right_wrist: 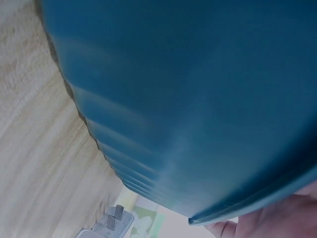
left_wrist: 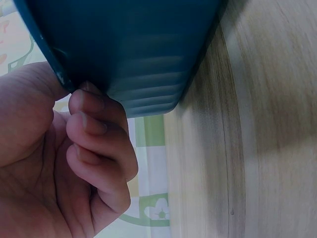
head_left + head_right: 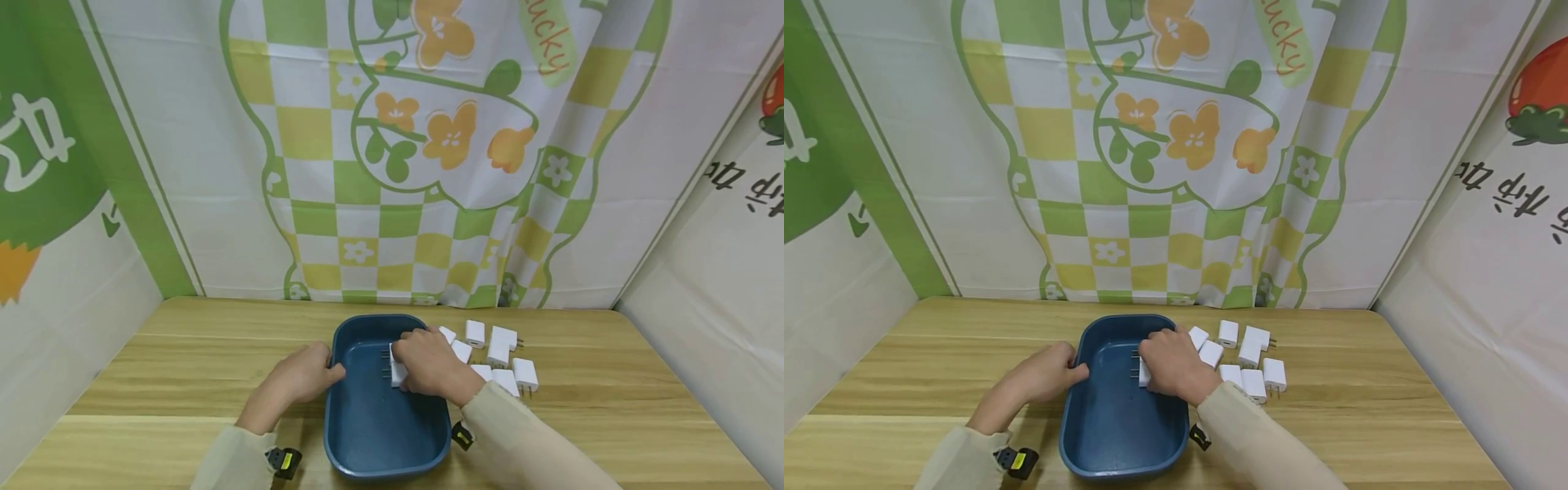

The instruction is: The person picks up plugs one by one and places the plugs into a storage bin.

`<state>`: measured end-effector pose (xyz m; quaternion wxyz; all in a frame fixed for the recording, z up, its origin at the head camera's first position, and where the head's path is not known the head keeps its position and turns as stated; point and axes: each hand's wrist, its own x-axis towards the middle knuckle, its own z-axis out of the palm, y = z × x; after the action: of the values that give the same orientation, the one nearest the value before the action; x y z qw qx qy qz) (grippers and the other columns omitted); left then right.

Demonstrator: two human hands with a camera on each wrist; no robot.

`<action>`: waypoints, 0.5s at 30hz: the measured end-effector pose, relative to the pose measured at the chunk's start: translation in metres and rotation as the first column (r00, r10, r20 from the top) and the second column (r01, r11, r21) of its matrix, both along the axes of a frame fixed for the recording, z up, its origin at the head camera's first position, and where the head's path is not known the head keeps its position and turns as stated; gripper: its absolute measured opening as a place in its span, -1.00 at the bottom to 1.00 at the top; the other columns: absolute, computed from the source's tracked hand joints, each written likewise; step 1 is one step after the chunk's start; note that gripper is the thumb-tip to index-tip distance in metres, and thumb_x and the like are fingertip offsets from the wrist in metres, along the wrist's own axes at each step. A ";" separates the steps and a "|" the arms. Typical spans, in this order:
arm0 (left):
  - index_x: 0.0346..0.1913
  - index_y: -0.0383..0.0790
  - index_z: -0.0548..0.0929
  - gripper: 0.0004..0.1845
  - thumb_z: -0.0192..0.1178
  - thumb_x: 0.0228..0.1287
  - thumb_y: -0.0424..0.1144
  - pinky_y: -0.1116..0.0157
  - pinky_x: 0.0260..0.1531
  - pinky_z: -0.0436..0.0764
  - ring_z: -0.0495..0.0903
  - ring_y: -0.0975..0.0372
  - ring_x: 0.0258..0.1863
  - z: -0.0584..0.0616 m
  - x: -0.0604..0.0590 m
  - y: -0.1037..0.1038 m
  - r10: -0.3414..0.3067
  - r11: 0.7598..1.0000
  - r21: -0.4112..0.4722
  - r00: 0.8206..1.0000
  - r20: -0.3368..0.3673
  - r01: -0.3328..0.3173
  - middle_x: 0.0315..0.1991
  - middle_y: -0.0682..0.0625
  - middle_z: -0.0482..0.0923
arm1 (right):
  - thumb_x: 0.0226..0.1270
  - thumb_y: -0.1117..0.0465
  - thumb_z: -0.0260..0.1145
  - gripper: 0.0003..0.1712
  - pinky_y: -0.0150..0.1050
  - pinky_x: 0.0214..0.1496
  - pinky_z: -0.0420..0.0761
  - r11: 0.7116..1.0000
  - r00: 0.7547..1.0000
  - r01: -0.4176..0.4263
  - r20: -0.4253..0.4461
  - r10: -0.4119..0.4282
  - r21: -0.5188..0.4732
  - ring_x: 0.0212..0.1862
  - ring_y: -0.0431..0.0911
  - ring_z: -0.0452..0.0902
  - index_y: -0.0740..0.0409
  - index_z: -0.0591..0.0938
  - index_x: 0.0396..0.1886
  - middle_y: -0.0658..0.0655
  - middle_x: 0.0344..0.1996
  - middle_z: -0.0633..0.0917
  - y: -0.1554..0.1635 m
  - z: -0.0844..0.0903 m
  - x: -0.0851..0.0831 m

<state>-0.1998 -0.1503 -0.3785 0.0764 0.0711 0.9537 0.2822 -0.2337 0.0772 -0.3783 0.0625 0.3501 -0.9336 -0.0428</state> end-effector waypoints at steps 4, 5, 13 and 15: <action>-0.66 -0.15 0.38 -0.60 0.18 0.36 -0.20 0.32 -0.65 0.21 0.24 0.24 -0.72 0.000 0.000 0.000 0.005 1.000 -0.006 1.000 -0.004 -0.005 -0.73 0.08 0.25 | -0.10 -0.01 0.70 -0.61 -0.13 -0.28 0.43 1.000 1.000 -0.003 -0.012 0.003 -0.009 -0.32 -0.08 0.57 -0.02 0.74 -0.30 -0.03 -0.41 0.65 0.000 0.000 0.000; -0.65 -0.15 0.39 -0.61 0.19 0.36 -0.20 0.32 -0.65 0.21 0.25 0.24 -0.71 0.000 0.000 0.000 0.006 1.000 -0.007 1.000 -0.005 -0.006 -0.72 0.07 0.25 | -0.10 -0.01 0.70 -0.62 -0.13 -0.28 0.43 1.000 1.000 -0.003 -0.014 0.003 -0.011 -0.32 -0.08 0.57 -0.02 0.74 -0.31 -0.03 -0.41 0.65 0.000 0.000 -0.001; -0.67 -0.14 0.38 -0.59 0.19 0.34 -0.19 0.32 -0.65 0.21 0.24 0.24 -0.72 -0.002 -0.002 -0.001 0.005 1.000 -0.010 1.000 -0.013 -0.005 -0.73 0.08 0.25 | -0.10 -0.02 0.70 -0.61 -0.14 -0.28 0.42 1.000 1.000 -0.003 -0.028 0.002 -0.015 -0.31 -0.08 0.57 -0.02 0.74 -0.30 -0.02 -0.40 0.66 -0.001 -0.001 -0.001; -0.68 -0.14 0.37 -0.59 0.19 0.34 -0.20 0.32 -0.65 0.20 0.24 0.25 -0.72 -0.002 -0.002 -0.001 0.003 1.000 -0.008 1.000 -0.012 -0.003 -0.73 0.08 0.24 | -0.10 -0.03 0.70 -0.60 -0.14 -0.28 0.41 1.000 1.000 -0.002 -0.030 0.001 -0.015 -0.31 -0.08 0.57 -0.02 0.74 -0.30 -0.03 -0.40 0.65 -0.001 -0.001 0.000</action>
<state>-0.2013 -0.1508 -0.3803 0.0705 0.0709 0.9554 0.2779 -0.2341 0.0762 -0.3798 0.0790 0.3496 -0.9326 -0.0410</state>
